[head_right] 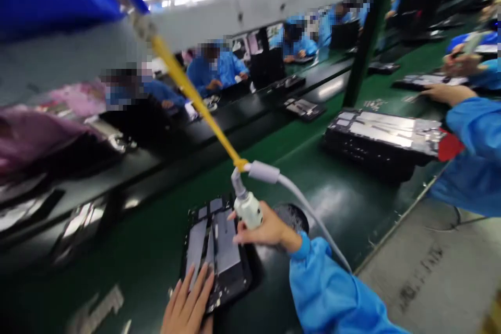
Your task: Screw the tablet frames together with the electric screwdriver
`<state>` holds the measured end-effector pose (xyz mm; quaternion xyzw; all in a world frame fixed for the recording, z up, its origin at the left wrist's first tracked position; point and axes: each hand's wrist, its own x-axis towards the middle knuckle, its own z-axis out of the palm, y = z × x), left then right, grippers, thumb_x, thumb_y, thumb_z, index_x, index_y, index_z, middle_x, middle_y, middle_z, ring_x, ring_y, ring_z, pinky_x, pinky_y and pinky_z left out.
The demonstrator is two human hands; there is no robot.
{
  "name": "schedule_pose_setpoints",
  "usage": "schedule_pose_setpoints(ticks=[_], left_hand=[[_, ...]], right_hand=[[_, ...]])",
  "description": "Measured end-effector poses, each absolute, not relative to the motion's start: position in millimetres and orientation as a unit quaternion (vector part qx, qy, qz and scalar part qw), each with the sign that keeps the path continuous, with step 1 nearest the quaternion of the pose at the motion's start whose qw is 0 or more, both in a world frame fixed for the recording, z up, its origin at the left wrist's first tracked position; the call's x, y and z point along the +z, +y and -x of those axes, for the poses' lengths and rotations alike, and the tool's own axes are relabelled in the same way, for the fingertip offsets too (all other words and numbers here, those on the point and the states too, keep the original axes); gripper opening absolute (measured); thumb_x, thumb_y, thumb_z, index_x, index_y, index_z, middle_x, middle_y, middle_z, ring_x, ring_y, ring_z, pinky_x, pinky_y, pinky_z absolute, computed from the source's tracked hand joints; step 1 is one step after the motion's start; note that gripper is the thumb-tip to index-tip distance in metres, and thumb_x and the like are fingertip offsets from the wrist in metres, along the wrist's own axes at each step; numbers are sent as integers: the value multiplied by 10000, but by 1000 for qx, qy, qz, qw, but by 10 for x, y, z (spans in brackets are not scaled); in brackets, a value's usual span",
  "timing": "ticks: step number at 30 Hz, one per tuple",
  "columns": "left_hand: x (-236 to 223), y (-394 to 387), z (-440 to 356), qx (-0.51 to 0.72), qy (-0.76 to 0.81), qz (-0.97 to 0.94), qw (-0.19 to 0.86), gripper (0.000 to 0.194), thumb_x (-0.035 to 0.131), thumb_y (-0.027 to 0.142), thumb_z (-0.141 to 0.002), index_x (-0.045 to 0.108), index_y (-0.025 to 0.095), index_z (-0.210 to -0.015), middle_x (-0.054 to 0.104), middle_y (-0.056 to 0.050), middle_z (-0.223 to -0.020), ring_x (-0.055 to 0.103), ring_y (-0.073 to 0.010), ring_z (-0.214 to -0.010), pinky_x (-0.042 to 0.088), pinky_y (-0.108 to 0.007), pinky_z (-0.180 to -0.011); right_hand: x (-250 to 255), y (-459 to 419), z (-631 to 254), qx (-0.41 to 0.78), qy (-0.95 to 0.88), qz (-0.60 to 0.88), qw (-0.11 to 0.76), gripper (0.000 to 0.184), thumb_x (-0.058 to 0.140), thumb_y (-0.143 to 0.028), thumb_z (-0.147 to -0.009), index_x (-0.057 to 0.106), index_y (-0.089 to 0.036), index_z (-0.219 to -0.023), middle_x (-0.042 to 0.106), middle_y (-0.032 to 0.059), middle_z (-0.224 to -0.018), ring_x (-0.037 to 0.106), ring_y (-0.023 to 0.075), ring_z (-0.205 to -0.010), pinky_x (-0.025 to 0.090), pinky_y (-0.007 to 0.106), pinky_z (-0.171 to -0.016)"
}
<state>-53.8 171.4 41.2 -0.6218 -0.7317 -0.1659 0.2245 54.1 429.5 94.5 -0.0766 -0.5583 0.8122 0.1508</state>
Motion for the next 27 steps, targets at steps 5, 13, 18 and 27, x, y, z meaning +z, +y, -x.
schedule_pose_setpoints(ticks=[5, 13, 18, 27], left_hand=[[488, 1319, -85, -207, -786, 581, 49, 749, 660, 330, -810, 315, 295, -1475, 404, -72, -1487, 302, -307, -1405, 229, -511, -1171], [328, 1744, 26, -517, -827, 201, -96, 637, 577, 461, -856, 437, 147, -1393, 356, -157, -1509, 362, -268, -1381, 342, -420, -1133], [374, 1698, 158, -533, -805, 229, -126, 543, 615, 438, -832, 556, 162, -1295, 455, -144, -1449, 472, -264, -1308, 405, -408, -1090], [637, 1287, 1305, -300, -911, 276, -64, 276, 720, 330, -697, 704, 179, -927, 664, -37, -858, 559, -130, -600, 493, -292, -645]], right_hand=[[1007, 4356, -660, 799, -588, 9, 126, 520, 821, -270, -657, 627, -172, -1129, 698, 82, -1024, 646, 218, -988, 471, 399, -955], [931, 4225, -675, 731, -679, -35, 48, 505, 772, -347, -710, 653, -231, -1187, 605, 80, -1302, 418, 302, -1344, 242, 496, -1154], [996, 4182, -707, 721, -692, -8, 33, 488, 765, -275, -722, 647, -251, -1195, 585, 62, -1331, 423, 298, -1343, 220, 516, -1170], [1044, 4192, -633, 748, -627, 129, 176, 416, 804, -276, -675, 630, -224, -1049, 732, 64, -1009, 687, 254, -983, 496, 481, -976]])
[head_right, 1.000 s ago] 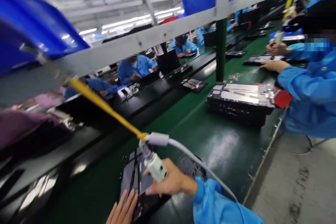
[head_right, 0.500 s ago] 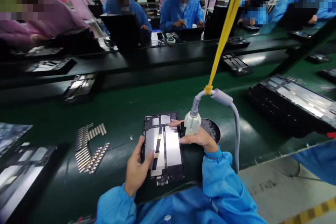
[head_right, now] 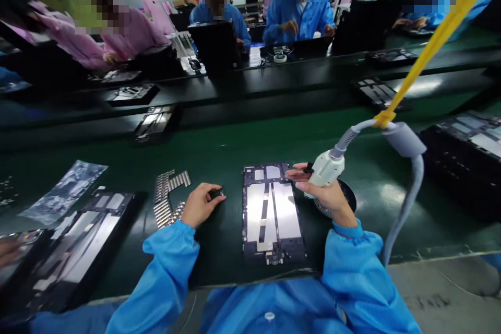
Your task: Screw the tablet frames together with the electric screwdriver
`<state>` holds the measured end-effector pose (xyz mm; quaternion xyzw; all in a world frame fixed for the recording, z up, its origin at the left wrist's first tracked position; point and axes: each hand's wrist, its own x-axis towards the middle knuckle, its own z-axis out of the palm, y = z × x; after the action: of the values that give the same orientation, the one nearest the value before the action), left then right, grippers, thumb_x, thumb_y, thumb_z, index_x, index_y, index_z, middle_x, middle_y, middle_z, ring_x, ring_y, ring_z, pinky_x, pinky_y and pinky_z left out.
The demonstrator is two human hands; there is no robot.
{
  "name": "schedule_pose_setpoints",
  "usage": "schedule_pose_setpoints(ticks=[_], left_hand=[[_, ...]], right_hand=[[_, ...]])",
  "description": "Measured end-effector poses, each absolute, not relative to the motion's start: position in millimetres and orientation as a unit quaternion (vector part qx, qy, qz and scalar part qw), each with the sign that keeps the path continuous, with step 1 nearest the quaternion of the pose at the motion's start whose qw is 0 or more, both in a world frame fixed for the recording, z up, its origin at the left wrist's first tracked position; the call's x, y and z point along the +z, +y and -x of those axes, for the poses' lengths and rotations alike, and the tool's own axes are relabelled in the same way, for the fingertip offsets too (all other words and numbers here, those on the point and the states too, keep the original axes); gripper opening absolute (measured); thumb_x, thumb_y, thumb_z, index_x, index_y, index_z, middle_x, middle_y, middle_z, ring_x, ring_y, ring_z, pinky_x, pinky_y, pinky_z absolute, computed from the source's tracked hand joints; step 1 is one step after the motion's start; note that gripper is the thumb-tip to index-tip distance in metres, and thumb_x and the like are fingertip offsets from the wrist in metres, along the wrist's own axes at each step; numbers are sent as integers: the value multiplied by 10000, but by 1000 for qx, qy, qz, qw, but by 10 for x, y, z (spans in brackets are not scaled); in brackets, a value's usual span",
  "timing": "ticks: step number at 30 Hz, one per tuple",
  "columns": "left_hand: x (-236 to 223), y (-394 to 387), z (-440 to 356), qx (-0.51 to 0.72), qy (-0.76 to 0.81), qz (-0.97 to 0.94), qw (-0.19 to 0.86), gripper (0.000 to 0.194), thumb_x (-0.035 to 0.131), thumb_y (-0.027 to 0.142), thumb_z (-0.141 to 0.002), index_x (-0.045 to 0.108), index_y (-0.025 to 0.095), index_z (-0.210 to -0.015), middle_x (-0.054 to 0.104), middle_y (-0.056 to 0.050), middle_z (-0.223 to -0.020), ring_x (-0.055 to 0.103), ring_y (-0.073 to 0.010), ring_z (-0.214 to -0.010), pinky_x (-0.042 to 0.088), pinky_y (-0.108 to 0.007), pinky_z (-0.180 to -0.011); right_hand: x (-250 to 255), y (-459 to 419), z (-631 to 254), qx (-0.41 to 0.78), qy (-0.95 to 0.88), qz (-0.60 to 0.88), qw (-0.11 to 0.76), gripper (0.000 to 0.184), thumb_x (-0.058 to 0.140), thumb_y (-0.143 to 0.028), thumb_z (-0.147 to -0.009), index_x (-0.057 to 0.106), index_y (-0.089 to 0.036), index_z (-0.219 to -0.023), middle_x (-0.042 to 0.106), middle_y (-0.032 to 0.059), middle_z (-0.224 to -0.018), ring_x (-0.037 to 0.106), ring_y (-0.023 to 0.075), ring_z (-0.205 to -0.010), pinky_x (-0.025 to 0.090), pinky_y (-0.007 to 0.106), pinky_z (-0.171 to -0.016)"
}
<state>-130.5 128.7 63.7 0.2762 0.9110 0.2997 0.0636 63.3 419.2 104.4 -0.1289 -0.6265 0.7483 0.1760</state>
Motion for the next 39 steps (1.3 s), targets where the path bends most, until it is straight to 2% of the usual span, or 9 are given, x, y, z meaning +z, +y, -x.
schedule_pose_setpoints(ticks=[4, 9, 13, 17, 21, 27, 30, 34, 39], left_hand=[[681, 1395, 1442, 293, 899, -286, 157, 184, 750, 328, -643, 678, 183, -730, 591, 14, -639, 539, -127, -570, 428, -248, -567], [862, 1395, 1300, 372, 848, -249, 286, 332, 776, 390, -585, 673, 146, -785, 639, 0, -653, 565, -116, -563, 449, -236, -560], [1068, 1117, 1030, 394, 805, -212, 389, 356, 781, 447, -570, 674, 134, -701, 614, 1, -572, 535, -107, -531, 400, -225, -525], [1042, 848, 868, 400, 798, -166, 420, 371, 773, 478, -589, 660, 131, -654, 565, 12, -506, 481, -92, -484, 356, -219, -489], [798, 937, 907, 403, 817, -218, 349, 342, 755, 467, -635, 666, 137, -645, 629, -30, -664, 518, -101, -553, 399, -233, -533], [542, 1122, 899, 297, 875, -348, 159, 119, 698, 285, -760, 684, 177, -713, 646, -21, -782, 539, -109, -617, 425, -249, -618], [480, 1061, 855, 312, 869, -370, 104, 130, 664, 275, -804, 682, 184, -712, 657, -28, -763, 594, -140, -706, 448, -257, -662], [397, 1029, 781, 320, 866, -383, 40, 193, 641, 320, -834, 673, 193, -693, 653, -28, -724, 606, -148, -707, 468, -263, -658], [298, 814, 546, 305, 882, -356, -54, 194, 579, 316, -888, 659, 191, -764, 670, -43, -784, 624, -151, -783, 499, -277, -750]], right_hand=[[1083, 4190, -619, 731, -634, 161, 195, 433, 799, -311, -680, 607, -195, -1050, 735, 42, -809, 715, 212, -741, 574, 398, -775], [1145, 4219, -702, 705, -649, 177, 223, 441, 795, -335, -670, 610, -181, -1039, 668, -4, -646, 648, 165, -558, 538, 309, -589], [1153, 4228, -760, 688, -658, 207, 225, 398, 794, -299, -666, 637, -197, -1017, 624, -8, -590, 606, 164, -504, 489, 290, -510], [1158, 4222, -699, 677, -673, 207, 216, 378, 794, -290, -653, 654, -197, -991, 607, -2, -570, 579, 167, -483, 460, 298, -481], [1170, 4180, -594, 677, -680, 181, 216, 340, 779, -288, -660, 647, -190, -958, 591, -21, -551, 563, 156, -480, 459, 299, -490], [1151, 4177, -571, 686, -668, 166, 236, 318, 754, -246, -695, 622, -188, -979, 545, -58, -528, 521, 121, -460, 422, 272, -468], [1140, 4191, -578, 699, -652, 162, 245, 330, 755, -249, -692, 611, -185, -981, 538, -60, -519, 513, 122, -447, 418, 276, -460], [1141, 4173, -595, 699, -652, 166, 242, 326, 758, -256, -683, 629, -185, -974, 536, -50, -520, 513, 134, -452, 416, 293, -465], [1110, 4154, -635, 678, -655, 222, 249, 338, 818, -286, -611, 676, -219, -909, 559, -6, -562, 525, 161, -471, 416, 338, -473]])
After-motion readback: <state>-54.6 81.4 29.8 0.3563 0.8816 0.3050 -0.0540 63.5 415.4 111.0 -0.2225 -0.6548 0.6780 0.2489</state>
